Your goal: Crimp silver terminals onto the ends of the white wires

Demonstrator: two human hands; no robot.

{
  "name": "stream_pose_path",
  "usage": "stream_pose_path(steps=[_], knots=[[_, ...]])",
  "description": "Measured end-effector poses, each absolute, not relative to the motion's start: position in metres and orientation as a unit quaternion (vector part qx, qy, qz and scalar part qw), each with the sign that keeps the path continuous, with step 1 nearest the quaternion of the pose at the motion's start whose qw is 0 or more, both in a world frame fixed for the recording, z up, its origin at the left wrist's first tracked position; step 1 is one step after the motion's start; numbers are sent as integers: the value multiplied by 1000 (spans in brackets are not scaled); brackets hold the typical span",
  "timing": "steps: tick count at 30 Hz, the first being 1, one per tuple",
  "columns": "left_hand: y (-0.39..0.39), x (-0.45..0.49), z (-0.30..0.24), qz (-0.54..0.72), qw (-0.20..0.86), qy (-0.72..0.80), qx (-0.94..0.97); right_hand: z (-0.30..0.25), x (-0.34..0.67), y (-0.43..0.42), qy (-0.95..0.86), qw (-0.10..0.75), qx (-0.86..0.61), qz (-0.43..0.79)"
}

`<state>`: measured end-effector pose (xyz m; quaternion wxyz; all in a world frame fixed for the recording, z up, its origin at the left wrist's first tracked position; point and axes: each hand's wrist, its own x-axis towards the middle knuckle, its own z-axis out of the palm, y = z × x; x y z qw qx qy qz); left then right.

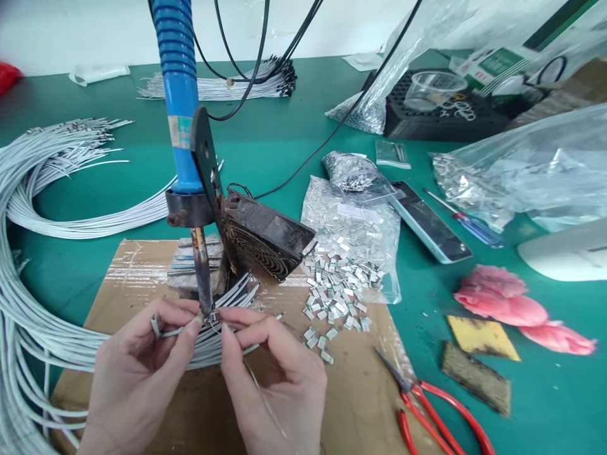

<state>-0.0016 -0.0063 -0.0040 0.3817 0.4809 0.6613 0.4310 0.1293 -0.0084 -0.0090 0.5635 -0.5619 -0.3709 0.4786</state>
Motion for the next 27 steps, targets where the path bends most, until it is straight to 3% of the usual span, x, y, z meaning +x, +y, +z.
stream_pose_path(steps=[27], knots=[[-3, 11, 4, 469, 325, 671, 474, -11, 130, -8, -399, 569, -559, 452]])
